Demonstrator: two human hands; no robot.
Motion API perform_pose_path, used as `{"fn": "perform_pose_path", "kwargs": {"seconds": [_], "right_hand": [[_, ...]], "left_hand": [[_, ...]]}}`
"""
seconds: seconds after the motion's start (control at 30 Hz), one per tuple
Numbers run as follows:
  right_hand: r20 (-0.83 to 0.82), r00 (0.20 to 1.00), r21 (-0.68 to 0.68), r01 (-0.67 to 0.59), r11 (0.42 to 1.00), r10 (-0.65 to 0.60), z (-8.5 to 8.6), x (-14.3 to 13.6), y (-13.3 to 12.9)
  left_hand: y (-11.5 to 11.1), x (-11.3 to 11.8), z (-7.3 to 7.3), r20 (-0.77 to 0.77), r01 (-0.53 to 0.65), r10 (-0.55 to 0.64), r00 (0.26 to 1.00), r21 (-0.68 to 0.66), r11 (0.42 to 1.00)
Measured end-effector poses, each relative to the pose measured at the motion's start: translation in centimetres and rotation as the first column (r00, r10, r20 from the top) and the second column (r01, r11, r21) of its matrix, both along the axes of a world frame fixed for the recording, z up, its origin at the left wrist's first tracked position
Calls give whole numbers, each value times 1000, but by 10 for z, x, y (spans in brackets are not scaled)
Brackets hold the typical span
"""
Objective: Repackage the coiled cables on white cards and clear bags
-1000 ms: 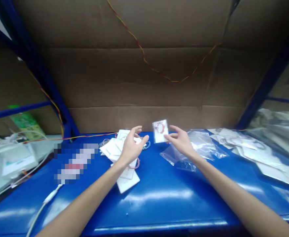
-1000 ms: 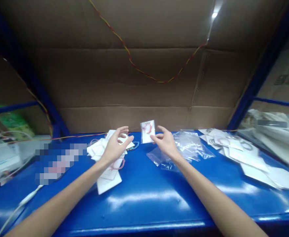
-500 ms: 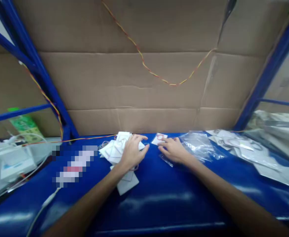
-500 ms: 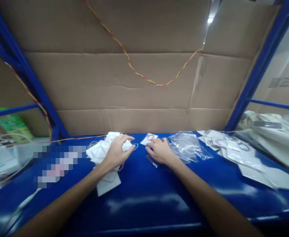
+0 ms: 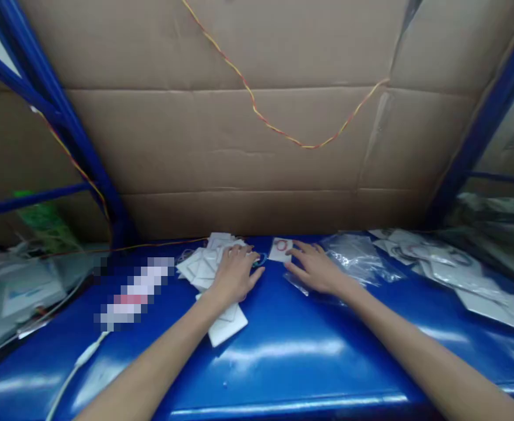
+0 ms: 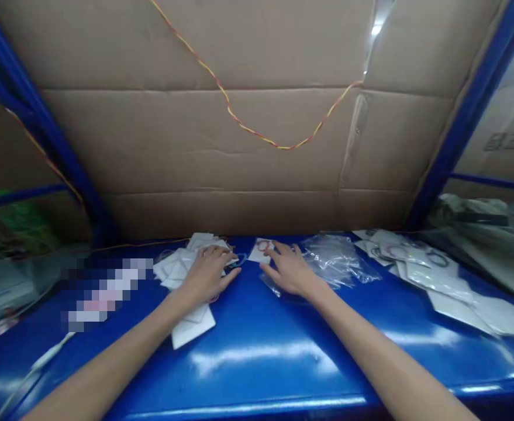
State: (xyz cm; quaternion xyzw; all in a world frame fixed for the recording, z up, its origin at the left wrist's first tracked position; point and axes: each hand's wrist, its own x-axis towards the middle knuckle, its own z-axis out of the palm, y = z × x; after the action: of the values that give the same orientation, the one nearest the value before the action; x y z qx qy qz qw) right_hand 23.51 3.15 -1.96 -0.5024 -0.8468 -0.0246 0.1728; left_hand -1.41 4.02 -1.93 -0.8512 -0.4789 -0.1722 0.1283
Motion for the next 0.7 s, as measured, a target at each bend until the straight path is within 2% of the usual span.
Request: {"fn": "perform_pose_path", "kwargs": {"seconds": [0.1,0.23,0.37,0.5,0.63,0.7], "right_hand": [[-24,998,-32,52,998,-53,-2,-1,-7],[11,991,-59,133,989,-133,-5,-2,-12],[21,990,-86,140,986,-139,-7,-3,-12],[33,988,-102,154,983,-152,0,-2,-14],[-30,993,-44,109,993,-111,11,3,-13],[-136,990,-49,41,998,-47,13,6,-11]], "left_hand": [[0,-1,-1,-7,-13,13,1000,6,1000],[-3,0,-3,71,-17,18,997,-19,1000],[-5,1,-5,116,34,-28,993,-50,998],[-5,1,-3,99,42,-37,994,-51,998],[-3,0,0,43,7,-4,999,-58,998],[-2,-1,1,19,-3,5,1000,-80,997]]}}
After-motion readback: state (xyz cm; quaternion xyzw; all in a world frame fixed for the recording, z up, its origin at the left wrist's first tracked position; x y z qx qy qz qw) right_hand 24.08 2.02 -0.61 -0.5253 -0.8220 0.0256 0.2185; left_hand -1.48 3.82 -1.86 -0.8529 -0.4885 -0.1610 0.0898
